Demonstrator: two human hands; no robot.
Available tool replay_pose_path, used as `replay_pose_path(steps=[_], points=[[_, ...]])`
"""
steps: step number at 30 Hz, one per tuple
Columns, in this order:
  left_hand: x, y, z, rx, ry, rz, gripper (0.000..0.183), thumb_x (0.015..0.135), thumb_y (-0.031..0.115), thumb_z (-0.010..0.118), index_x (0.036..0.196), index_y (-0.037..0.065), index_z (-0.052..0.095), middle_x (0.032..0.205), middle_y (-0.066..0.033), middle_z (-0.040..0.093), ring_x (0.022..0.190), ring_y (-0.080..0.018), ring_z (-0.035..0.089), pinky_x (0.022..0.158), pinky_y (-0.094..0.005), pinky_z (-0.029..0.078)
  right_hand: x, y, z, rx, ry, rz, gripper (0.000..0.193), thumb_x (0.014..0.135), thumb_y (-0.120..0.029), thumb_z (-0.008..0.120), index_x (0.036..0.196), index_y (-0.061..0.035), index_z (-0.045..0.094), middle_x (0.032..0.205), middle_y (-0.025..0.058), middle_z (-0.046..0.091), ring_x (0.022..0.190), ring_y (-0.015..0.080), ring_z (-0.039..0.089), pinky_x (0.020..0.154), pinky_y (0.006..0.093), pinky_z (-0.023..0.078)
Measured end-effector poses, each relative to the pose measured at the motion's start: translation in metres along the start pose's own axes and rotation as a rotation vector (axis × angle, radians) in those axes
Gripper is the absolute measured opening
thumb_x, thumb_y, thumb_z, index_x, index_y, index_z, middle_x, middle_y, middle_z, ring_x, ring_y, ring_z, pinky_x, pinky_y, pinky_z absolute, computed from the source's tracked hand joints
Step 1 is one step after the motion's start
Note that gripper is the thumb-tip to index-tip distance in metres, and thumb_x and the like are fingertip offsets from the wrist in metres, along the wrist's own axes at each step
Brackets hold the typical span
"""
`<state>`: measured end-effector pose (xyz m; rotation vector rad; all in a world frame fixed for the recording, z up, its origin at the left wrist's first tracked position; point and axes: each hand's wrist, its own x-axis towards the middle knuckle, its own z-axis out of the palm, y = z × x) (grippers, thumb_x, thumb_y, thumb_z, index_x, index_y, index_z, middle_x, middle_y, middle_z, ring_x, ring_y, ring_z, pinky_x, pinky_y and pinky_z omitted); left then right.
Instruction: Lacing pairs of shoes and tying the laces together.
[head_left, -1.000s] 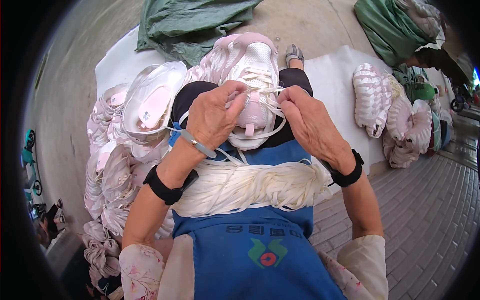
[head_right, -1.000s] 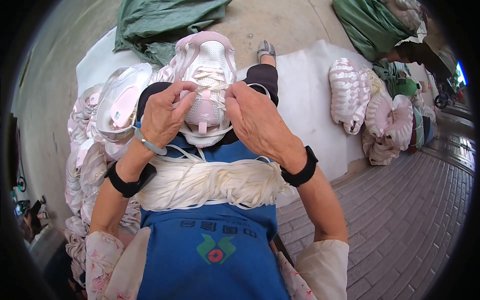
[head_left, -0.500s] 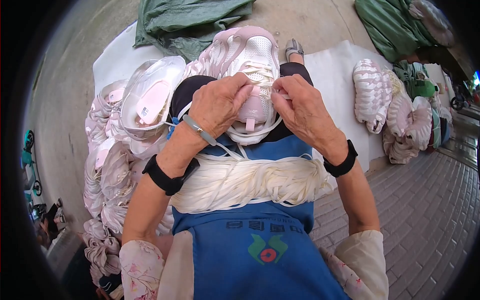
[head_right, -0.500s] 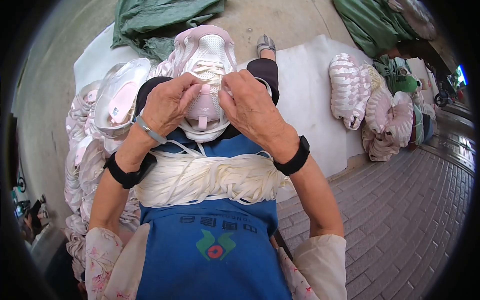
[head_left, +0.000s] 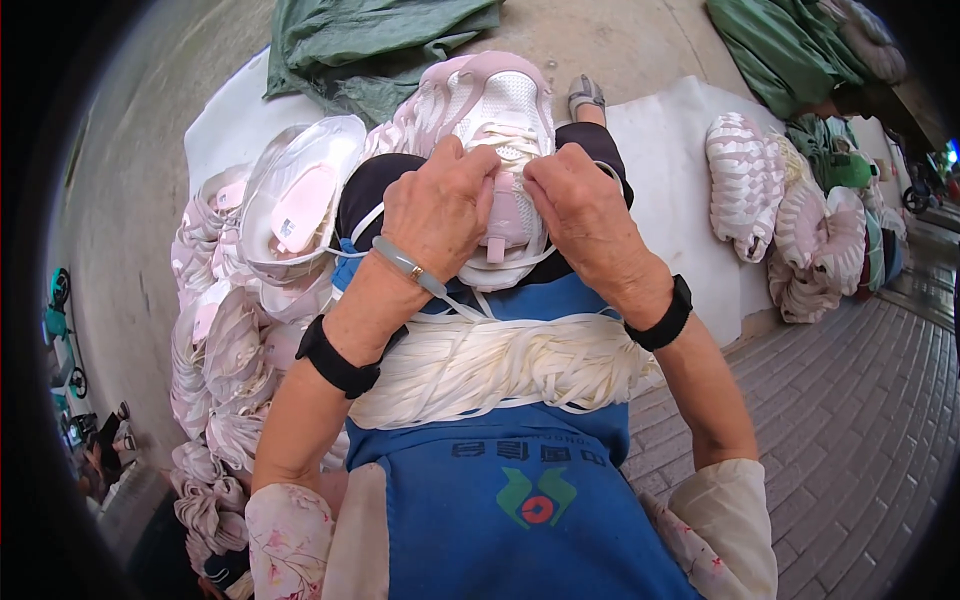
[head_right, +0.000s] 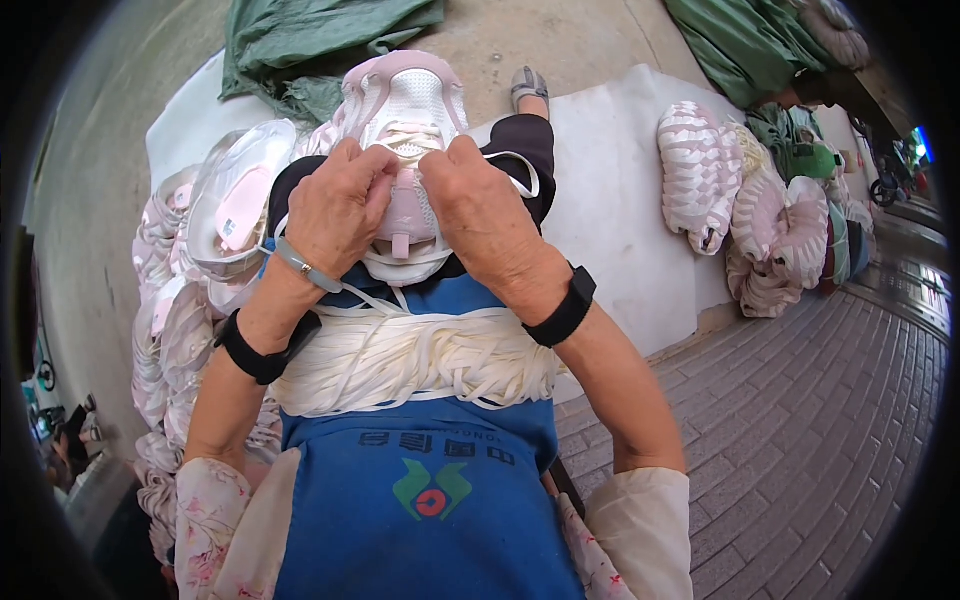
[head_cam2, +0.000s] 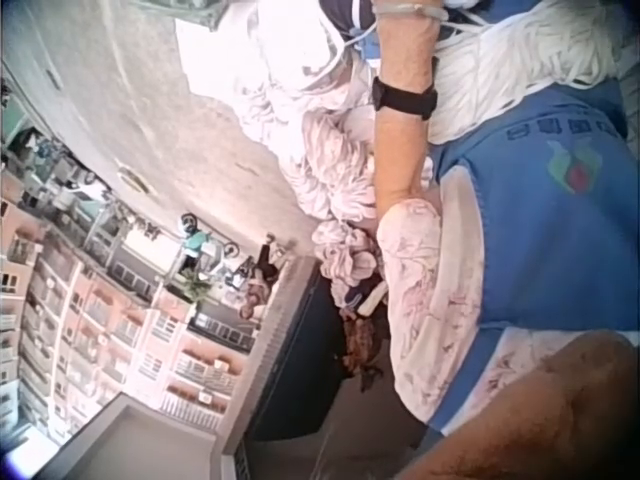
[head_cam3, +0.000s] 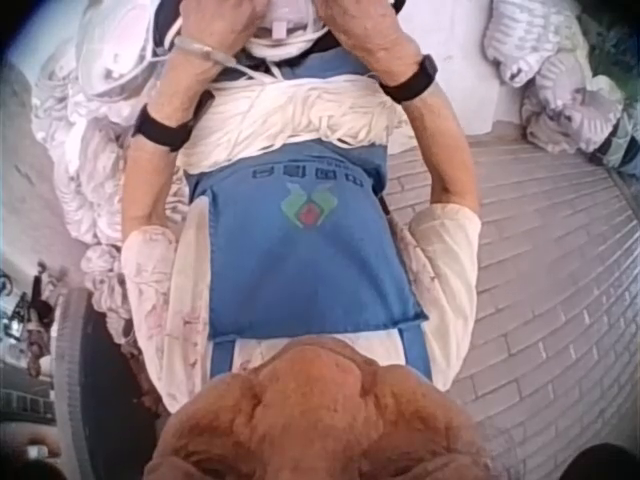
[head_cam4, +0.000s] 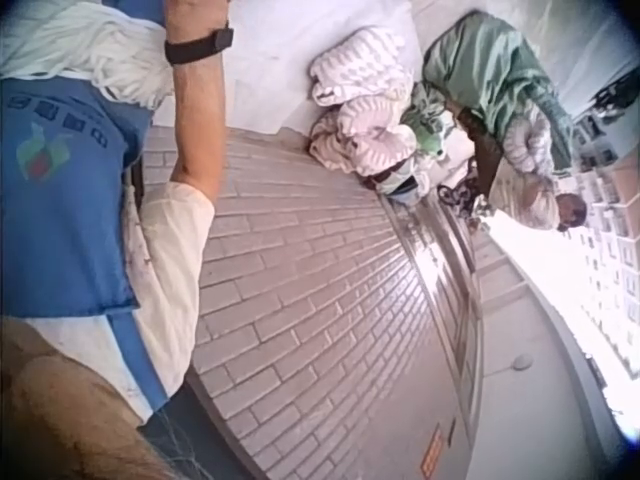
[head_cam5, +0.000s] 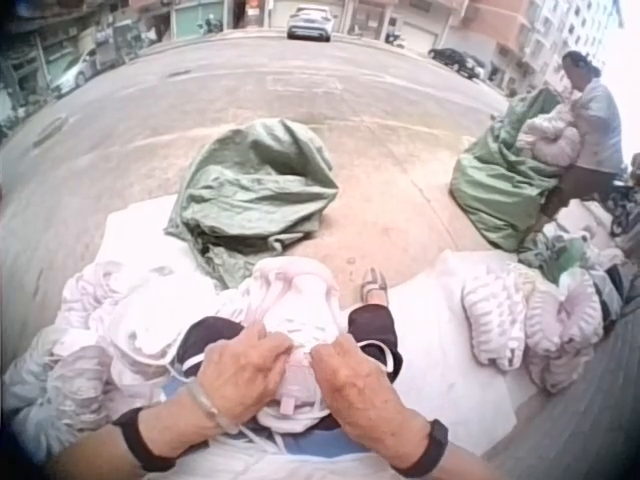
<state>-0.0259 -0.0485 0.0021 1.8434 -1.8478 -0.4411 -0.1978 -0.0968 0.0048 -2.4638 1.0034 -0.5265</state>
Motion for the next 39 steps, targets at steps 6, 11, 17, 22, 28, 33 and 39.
replay_pose_path(steps=[6, 11, 17, 22, 28, 33, 39], points=[[0.001, -0.001, -0.005, -0.002, -0.079, -0.024, 0.007, 0.086, 0.015, 0.060, 0.091, 0.010, 0.062, 0.087, -0.0107, 0.056, 0.072, -0.0335, 0.061, 0.061, -0.0427, 0.049, 0.001, -0.001, 0.004, 0.006, 0.025, 0.067, 0.007, 0.085, -0.004, 0.057, 0.088, -0.0002, 0.053, 0.087, 0.0183, 0.053, 0.074, 0.0375, 0.060, 0.064, 0.0429, 0.051], [0.003, 0.003, -0.003, 0.011, -0.062, -0.050, 0.007, 0.085, 0.014, 0.059, 0.089, 0.009, 0.062, 0.089, -0.0117, 0.055, 0.074, -0.0342, 0.061, 0.063, -0.0430, 0.049, -0.002, 0.001, 0.013, 0.064, 0.116, 0.074, 0.009, 0.085, -0.007, 0.059, 0.088, -0.0002, 0.055, 0.087, 0.0178, 0.053, 0.072, 0.0381, 0.061, 0.061, 0.0435, 0.051], [0.004, -0.001, 0.001, -0.058, -0.066, -0.083, 0.009, 0.084, 0.012, 0.058, 0.089, 0.008, 0.065, 0.090, -0.0129, 0.055, 0.078, -0.0339, 0.060, 0.066, -0.0428, 0.049, -0.001, -0.012, 0.007, -0.121, -0.003, 0.070, 0.009, 0.083, -0.007, 0.061, 0.086, 0.0004, 0.055, 0.087, 0.0175, 0.054, 0.071, 0.0367, 0.063, 0.060, 0.0424, 0.052], [0.003, -0.003, 0.001, -0.106, -0.042, -0.088, 0.010, 0.083, 0.011, 0.059, 0.089, 0.007, 0.066, 0.090, -0.0131, 0.054, 0.078, -0.0323, 0.059, 0.068, -0.0411, 0.048, -0.002, -0.007, 0.012, -0.038, 0.086, 0.100, 0.008, 0.082, -0.005, 0.061, 0.081, 0.0010, 0.055, 0.085, 0.0181, 0.053, 0.069, 0.0363, 0.062, 0.060, 0.0419, 0.051], [0.002, -0.004, -0.003, -0.098, -0.078, -0.051, 0.011, 0.084, 0.012, 0.058, 0.090, 0.008, 0.066, 0.095, -0.0156, 0.054, 0.074, -0.0381, 0.063, 0.064, -0.0460, 0.052, 0.004, 0.002, 0.011, 0.137, 0.097, 0.058, 0.013, 0.084, -0.008, 0.059, 0.077, 0.0031, 0.058, 0.084, 0.0212, 0.057, 0.067, 0.0385, 0.060, 0.061, 0.0449, 0.049], [0.000, -0.004, -0.008, -0.033, -0.075, -0.024, 0.011, 0.085, 0.020, 0.062, 0.090, 0.010, 0.064, 0.096, -0.0148, 0.054, 0.071, -0.0375, 0.063, 0.063, -0.0457, 0.052, 0.003, -0.006, 0.011, 0.027, 0.071, 0.125, 0.014, 0.083, -0.009, 0.059, 0.077, 0.0042, 0.059, 0.083, 0.0231, 0.057, 0.070, 0.0399, 0.061, 0.063, 0.0463, 0.050], [0.003, -0.002, -0.006, 0.042, -0.077, -0.010, 0.009, 0.086, 0.019, 0.061, 0.090, 0.011, 0.063, 0.093, -0.0105, 0.054, 0.073, -0.0325, 0.062, 0.062, -0.0410, 0.050, 0.002, -0.014, 0.011, -0.093, 0.085, 0.186, 0.007, 0.081, -0.006, 0.063, 0.080, 0.0009, 0.064, 0.076, 0.0177, 0.057, 0.071, 0.0346, 0.058, 0.065, 0.0414, 0.047]])
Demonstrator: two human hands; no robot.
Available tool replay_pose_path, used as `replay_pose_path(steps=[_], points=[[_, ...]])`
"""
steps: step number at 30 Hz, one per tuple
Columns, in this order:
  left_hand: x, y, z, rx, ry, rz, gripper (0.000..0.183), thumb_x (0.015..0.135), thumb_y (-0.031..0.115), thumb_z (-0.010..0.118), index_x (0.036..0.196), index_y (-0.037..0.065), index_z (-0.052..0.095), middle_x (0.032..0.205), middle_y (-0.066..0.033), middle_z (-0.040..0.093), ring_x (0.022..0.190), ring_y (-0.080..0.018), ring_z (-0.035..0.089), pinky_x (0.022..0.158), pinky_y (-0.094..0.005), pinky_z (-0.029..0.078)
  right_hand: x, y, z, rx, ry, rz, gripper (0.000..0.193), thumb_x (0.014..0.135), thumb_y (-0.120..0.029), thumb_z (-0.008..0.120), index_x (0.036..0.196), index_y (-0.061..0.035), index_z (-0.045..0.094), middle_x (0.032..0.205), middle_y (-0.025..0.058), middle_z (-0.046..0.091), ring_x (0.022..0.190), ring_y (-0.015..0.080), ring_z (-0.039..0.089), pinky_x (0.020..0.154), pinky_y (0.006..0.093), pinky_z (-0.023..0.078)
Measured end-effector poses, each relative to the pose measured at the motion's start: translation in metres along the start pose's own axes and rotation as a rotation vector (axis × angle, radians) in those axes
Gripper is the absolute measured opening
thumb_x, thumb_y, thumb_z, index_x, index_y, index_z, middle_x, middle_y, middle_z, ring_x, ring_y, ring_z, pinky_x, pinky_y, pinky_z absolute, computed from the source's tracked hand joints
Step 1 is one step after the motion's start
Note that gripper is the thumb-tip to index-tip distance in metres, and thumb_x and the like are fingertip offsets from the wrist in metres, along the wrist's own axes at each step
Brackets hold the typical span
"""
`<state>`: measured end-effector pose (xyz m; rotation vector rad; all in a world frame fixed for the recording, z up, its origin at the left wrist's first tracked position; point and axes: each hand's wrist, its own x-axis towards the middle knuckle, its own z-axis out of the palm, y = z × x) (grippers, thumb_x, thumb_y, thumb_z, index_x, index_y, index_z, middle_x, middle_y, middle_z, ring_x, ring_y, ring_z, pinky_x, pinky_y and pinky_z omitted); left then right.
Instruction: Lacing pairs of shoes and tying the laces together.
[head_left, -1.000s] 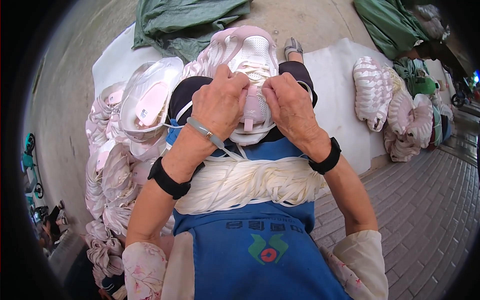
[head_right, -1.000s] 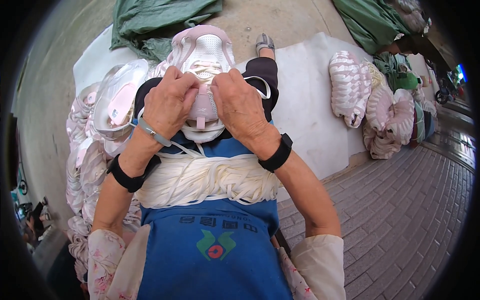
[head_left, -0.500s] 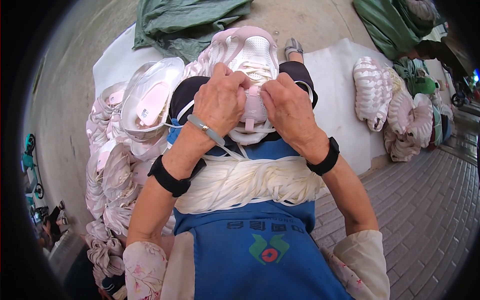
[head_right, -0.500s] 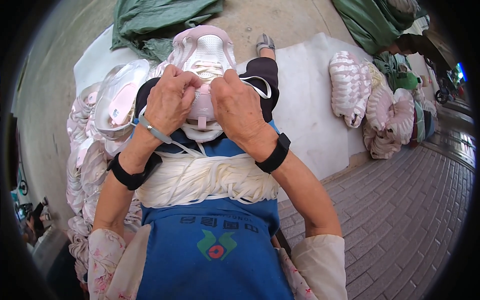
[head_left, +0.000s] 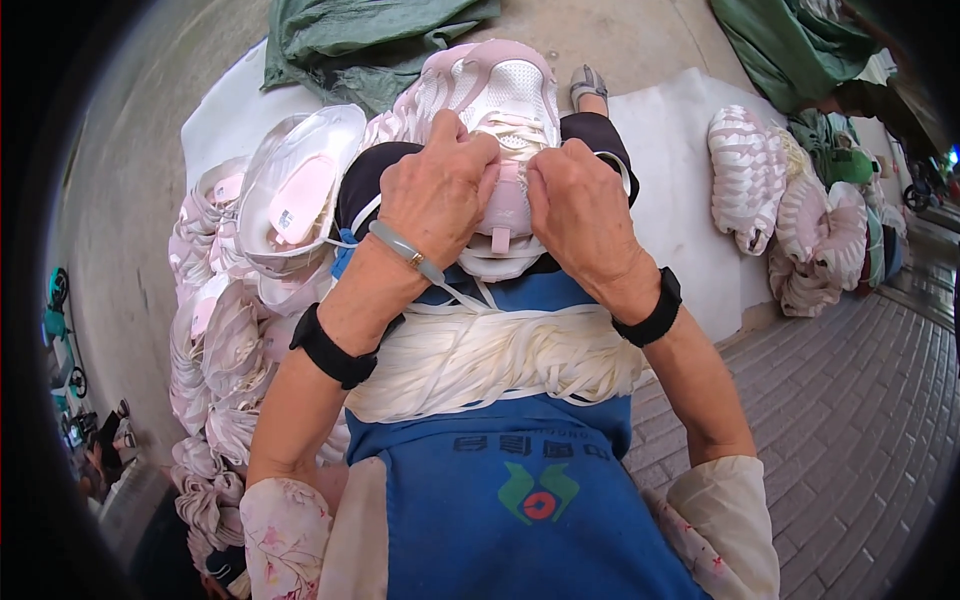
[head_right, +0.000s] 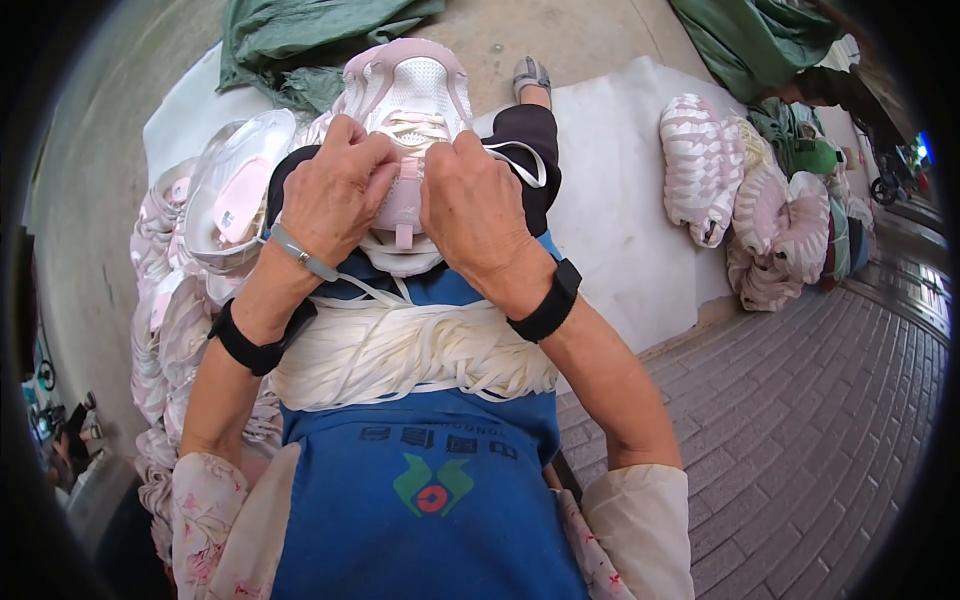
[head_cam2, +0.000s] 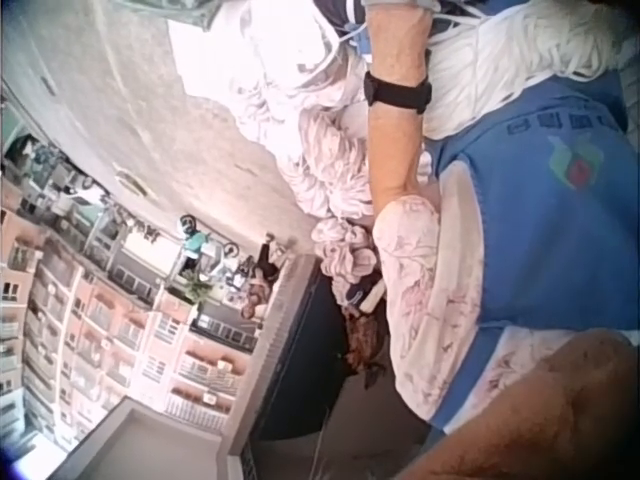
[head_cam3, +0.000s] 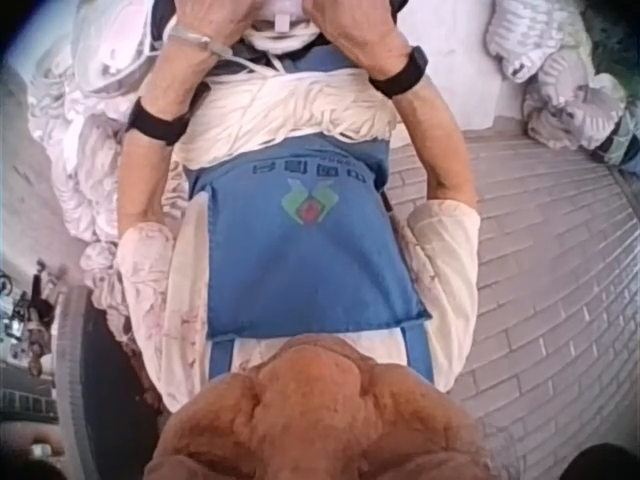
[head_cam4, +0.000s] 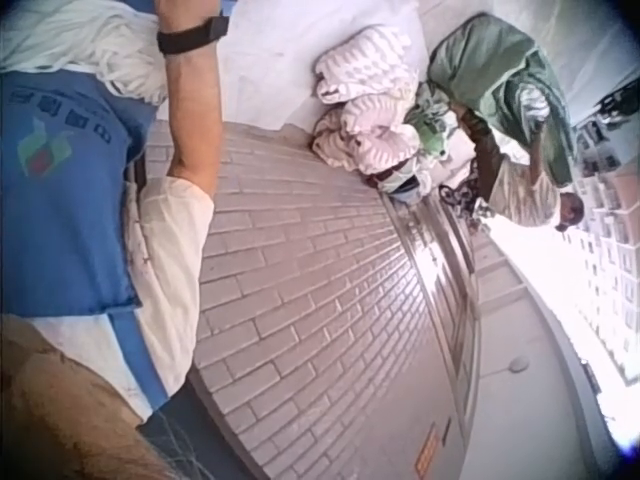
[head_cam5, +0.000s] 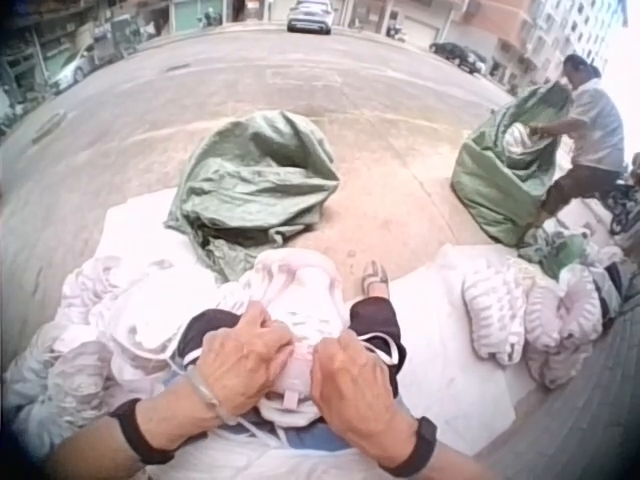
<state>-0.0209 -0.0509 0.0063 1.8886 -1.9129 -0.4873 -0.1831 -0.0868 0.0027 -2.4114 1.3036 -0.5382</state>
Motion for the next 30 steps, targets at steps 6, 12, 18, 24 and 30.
replay_pose_path(steps=[6, 12, 18, 24, 30], points=[[-0.001, -0.005, 0.003, -0.051, 0.022, -0.014, 0.009, 0.084, 0.017, 0.064, 0.090, 0.012, 0.066, 0.092, -0.0101, 0.054, 0.075, -0.0314, 0.061, 0.063, -0.0406, 0.050, 0.008, 0.008, 0.001, 0.188, -0.036, -0.016, 0.015, 0.082, -0.010, 0.059, 0.076, 0.0037, 0.061, 0.079, 0.0247, 0.060, 0.071, 0.0403, 0.063, 0.064, 0.0467, 0.051], [-0.001, -0.003, 0.001, -0.091, 0.017, -0.048, 0.010, 0.082, 0.015, 0.066, 0.091, 0.012, 0.068, 0.092, -0.0100, 0.054, 0.078, -0.0309, 0.061, 0.065, -0.0399, 0.049, 0.006, 0.003, 0.003, 0.047, -0.022, -0.006, 0.014, 0.080, -0.009, 0.059, 0.075, 0.0041, 0.061, 0.078, 0.0234, 0.059, 0.069, 0.0395, 0.063, 0.062, 0.0445, 0.052], [-0.001, -0.002, 0.005, -0.114, 0.031, -0.061, 0.012, 0.081, 0.011, 0.064, 0.092, 0.011, 0.069, 0.090, -0.0120, 0.054, 0.077, -0.0313, 0.060, 0.068, -0.0385, 0.049, 0.007, -0.002, 0.001, 0.059, -0.067, 0.045, 0.013, 0.082, -0.010, 0.060, 0.078, 0.0017, 0.064, 0.077, 0.0196, 0.059, 0.073, 0.0368, 0.061, 0.067, 0.0444, 0.048], [0.002, -0.006, 0.007, -0.213, 0.034, -0.085, 0.011, 0.080, 0.009, 0.063, 0.089, 0.009, 0.069, 0.089, -0.0131, 0.053, 0.079, -0.0304, 0.058, 0.070, -0.0372, 0.048, 0.004, 0.002, 0.011, 0.363, -0.014, 0.189, 0.017, 0.081, -0.014, 0.059, 0.078, 0.0015, 0.065, 0.079, 0.0220, 0.060, 0.077, 0.0386, 0.060, 0.072, 0.0451, 0.048], [0.006, -0.002, -0.006, -0.131, -0.070, -0.085, 0.009, 0.081, 0.013, 0.066, 0.088, 0.009, 0.068, 0.090, -0.0116, 0.053, 0.077, -0.0305, 0.060, 0.067, -0.0389, 0.049, 0.000, 0.002, 0.010, 0.435, 0.016, 0.205, 0.014, 0.083, -0.013, 0.059, 0.080, -0.0012, 0.066, 0.080, 0.0218, 0.058, 0.077, 0.0386, 0.062, 0.071, 0.0458, 0.049]])
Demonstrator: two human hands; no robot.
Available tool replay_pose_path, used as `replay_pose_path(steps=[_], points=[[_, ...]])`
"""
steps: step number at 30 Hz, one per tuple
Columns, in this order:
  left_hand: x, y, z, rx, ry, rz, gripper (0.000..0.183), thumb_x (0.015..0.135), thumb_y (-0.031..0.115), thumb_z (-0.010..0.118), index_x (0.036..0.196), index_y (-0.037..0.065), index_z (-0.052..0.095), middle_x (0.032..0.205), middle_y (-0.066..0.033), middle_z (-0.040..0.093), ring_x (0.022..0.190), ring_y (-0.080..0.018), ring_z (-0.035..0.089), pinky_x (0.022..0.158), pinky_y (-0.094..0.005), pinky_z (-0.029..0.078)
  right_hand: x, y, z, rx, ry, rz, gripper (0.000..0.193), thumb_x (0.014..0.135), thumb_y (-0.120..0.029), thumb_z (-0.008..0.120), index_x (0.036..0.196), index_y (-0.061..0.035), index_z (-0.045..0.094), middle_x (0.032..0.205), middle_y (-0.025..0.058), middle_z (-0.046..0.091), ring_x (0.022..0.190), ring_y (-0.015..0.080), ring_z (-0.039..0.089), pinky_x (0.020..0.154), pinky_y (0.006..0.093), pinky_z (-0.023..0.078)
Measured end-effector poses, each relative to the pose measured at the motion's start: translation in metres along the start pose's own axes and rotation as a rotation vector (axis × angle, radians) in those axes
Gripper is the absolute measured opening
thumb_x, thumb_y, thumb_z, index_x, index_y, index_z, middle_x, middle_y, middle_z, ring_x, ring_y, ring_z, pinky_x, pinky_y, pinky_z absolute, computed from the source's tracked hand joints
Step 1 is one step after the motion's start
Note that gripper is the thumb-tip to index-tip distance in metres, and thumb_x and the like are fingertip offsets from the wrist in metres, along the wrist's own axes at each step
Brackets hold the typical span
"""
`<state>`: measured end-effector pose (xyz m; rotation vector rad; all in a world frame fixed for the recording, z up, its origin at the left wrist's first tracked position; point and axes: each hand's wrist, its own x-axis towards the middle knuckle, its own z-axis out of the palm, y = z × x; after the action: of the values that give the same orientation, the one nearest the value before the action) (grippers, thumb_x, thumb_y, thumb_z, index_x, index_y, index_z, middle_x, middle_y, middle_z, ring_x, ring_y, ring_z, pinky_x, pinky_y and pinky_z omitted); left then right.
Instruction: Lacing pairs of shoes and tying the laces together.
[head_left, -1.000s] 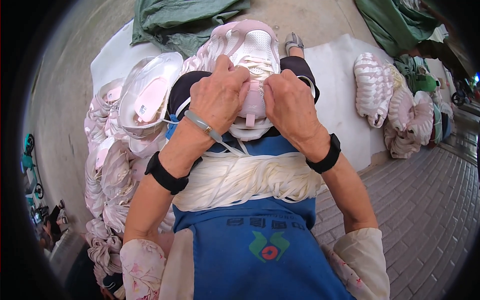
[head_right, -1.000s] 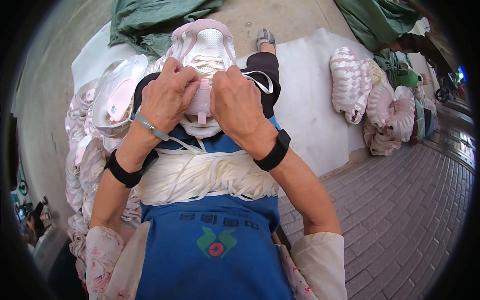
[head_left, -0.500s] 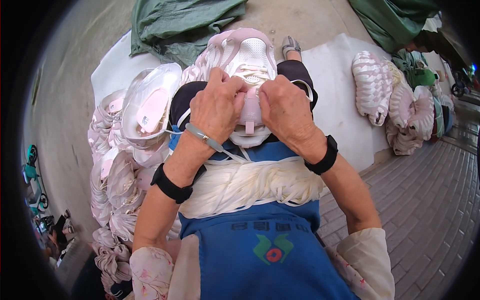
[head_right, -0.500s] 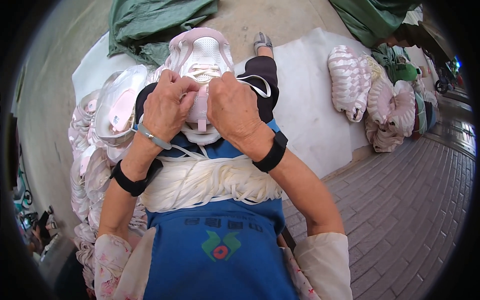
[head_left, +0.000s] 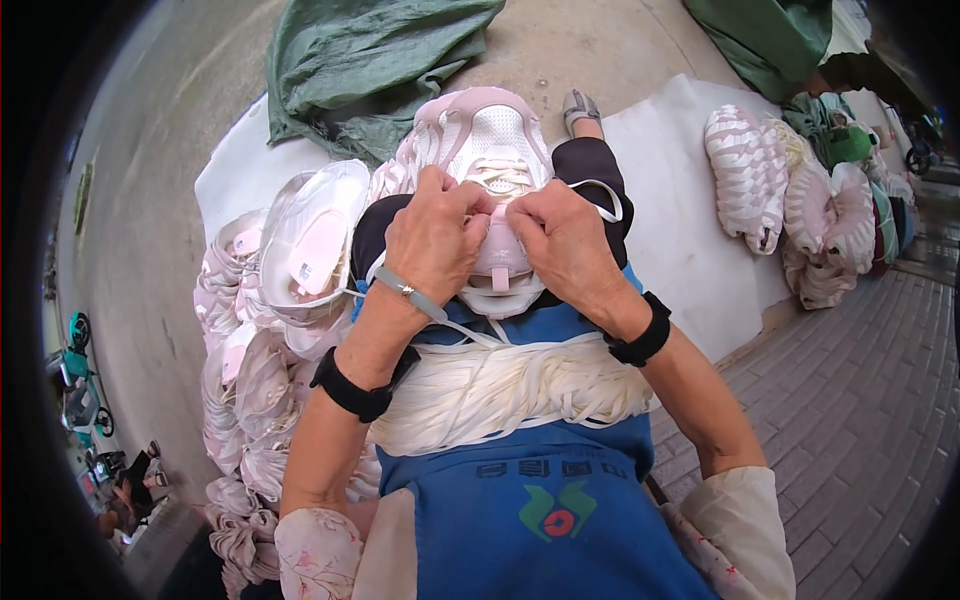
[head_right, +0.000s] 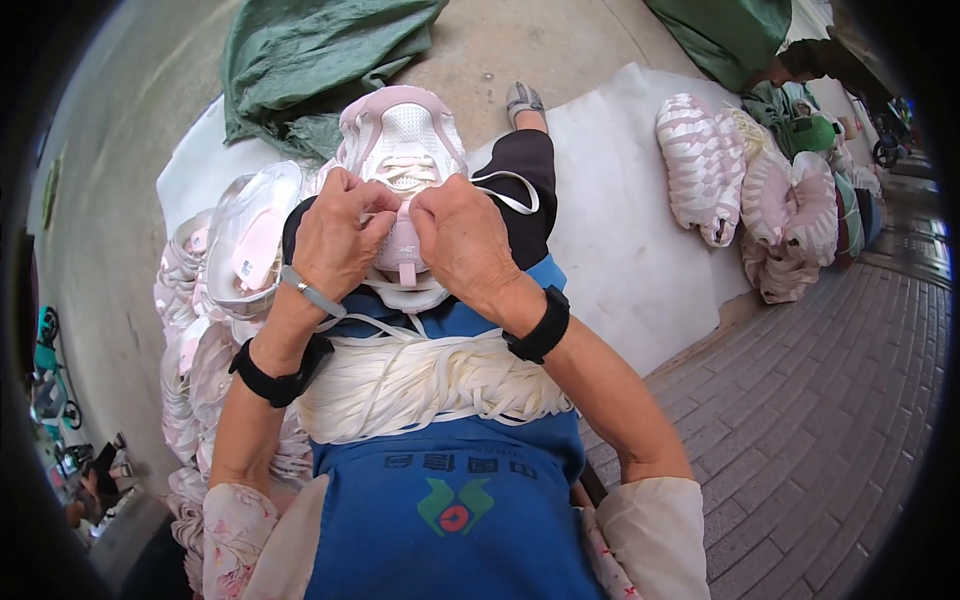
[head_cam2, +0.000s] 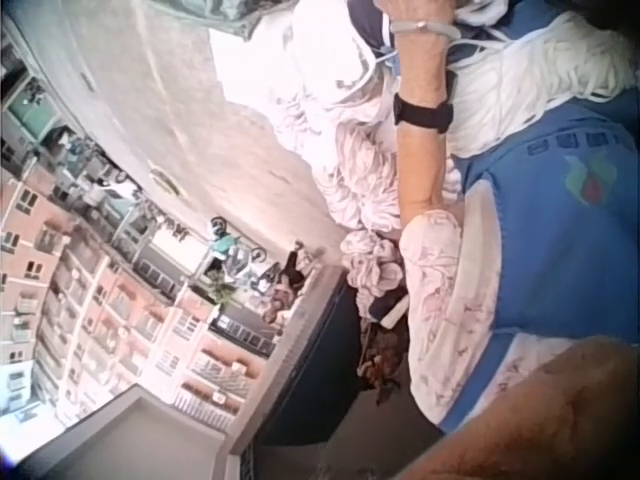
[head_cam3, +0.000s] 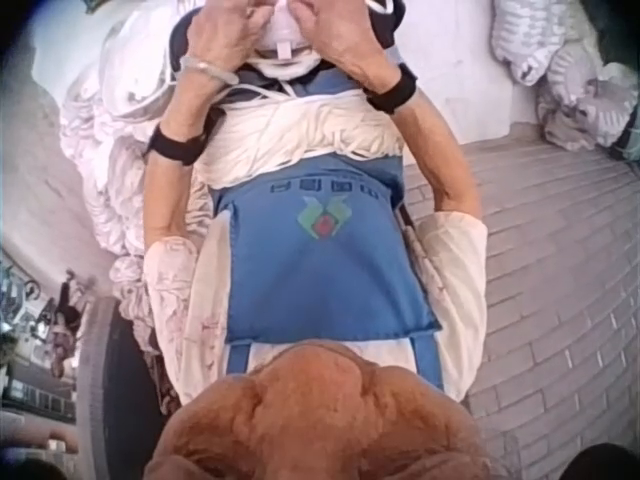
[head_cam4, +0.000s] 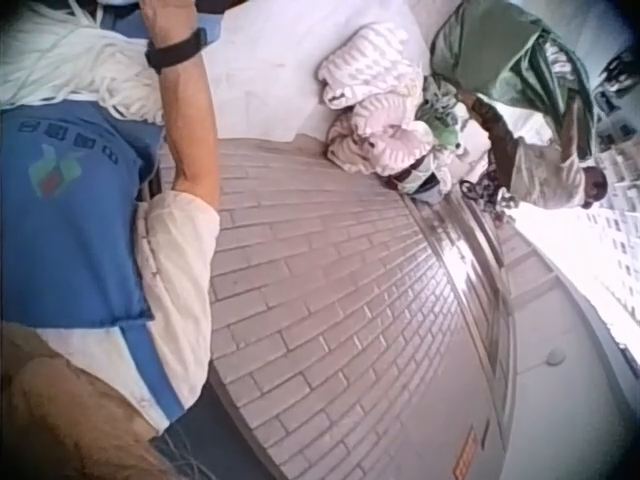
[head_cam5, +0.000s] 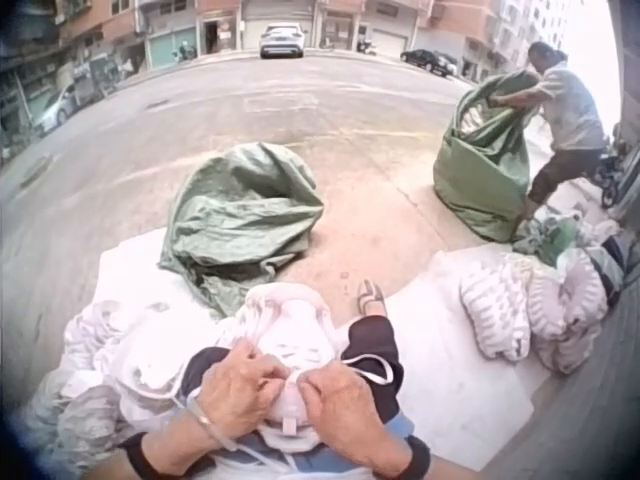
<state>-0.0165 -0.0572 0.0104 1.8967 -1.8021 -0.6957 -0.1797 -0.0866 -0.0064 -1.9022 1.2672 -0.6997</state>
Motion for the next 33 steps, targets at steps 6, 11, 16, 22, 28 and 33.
replay_pose_path(steps=[6, 11, 16, 22, 28, 33], points=[[-0.001, 0.006, -0.002, 0.137, 0.000, 0.068, 0.010, 0.083, 0.018, 0.064, 0.086, 0.009, 0.064, 0.091, -0.0128, 0.053, 0.072, -0.0355, 0.061, 0.064, -0.0437, 0.050, -0.002, -0.010, -0.007, -0.329, -0.055, -0.086, 0.015, 0.085, -0.014, 0.061, 0.082, 0.0003, 0.064, 0.083, 0.0230, 0.056, 0.078, 0.0395, 0.062, 0.068, 0.0458, 0.051], [0.001, 0.010, -0.006, 0.166, -0.052, 0.077, 0.010, 0.085, 0.019, 0.061, 0.088, 0.010, 0.064, 0.092, -0.0139, 0.052, 0.073, -0.0357, 0.061, 0.064, -0.0441, 0.050, 0.005, 0.006, -0.003, -0.182, 0.005, -0.114, 0.010, 0.080, -0.011, 0.063, 0.078, -0.0007, 0.065, 0.076, 0.0170, 0.058, 0.073, 0.0318, 0.059, 0.065, 0.0383, 0.047], [-0.004, -0.006, -0.005, 0.135, -0.016, 0.047, 0.008, 0.082, 0.015, 0.060, 0.087, 0.011, 0.064, 0.096, -0.0147, 0.053, 0.071, -0.0366, 0.063, 0.063, -0.0460, 0.050, 0.010, 0.006, 0.014, 0.102, -0.011, 0.014, 0.015, 0.078, -0.015, 0.062, 0.075, -0.0013, 0.068, 0.078, 0.0210, 0.059, 0.076, 0.0372, 0.061, 0.073, 0.0450, 0.049], [0.001, -0.003, 0.000, 0.043, -0.038, 0.030, 0.014, 0.080, 0.015, 0.062, 0.092, 0.011, 0.068, 0.094, -0.0129, 0.053, 0.079, -0.0339, 0.062, 0.069, -0.0428, 0.049, -0.002, -0.002, -0.001, -0.266, -0.055, -0.143, 0.012, 0.078, -0.005, 0.061, 0.085, 0.0032, 0.057, 0.086, 0.0227, 0.054, 0.074, 0.0393, 0.063, 0.063, 0.0448, 0.052], [0.003, -0.004, -0.001, 0.054, -0.041, 0.017, 0.013, 0.080, 0.013, 0.065, 0.092, 0.009, 0.069, 0.090, -0.0101, 0.052, 0.078, -0.0264, 0.059, 0.068, -0.0361, 0.049, 0.001, -0.005, 0.000, -0.312, -0.057, -0.203, 0.020, 0.074, -0.003, 0.063, 0.091, 0.0016, 0.052, 0.087, 0.0220, 0.056, 0.073, 0.0384, 0.064, 0.064, 0.0438, 0.053], [0.000, 0.001, -0.002, 0.105, -0.022, 0.060, 0.011, 0.082, 0.017, 0.066, 0.090, 0.010, 0.068, 0.090, -0.0109, 0.052, 0.074, -0.0294, 0.060, 0.066, -0.0382, 0.049, -0.003, -0.011, -0.004, -0.445, -0.085, -0.210, 0.022, 0.070, 0.000, 0.065, 0.090, 0.0015, 0.056, 0.088, 0.0204, 0.056, 0.074, 0.0349, 0.065, 0.063, 0.0411, 0.053]])
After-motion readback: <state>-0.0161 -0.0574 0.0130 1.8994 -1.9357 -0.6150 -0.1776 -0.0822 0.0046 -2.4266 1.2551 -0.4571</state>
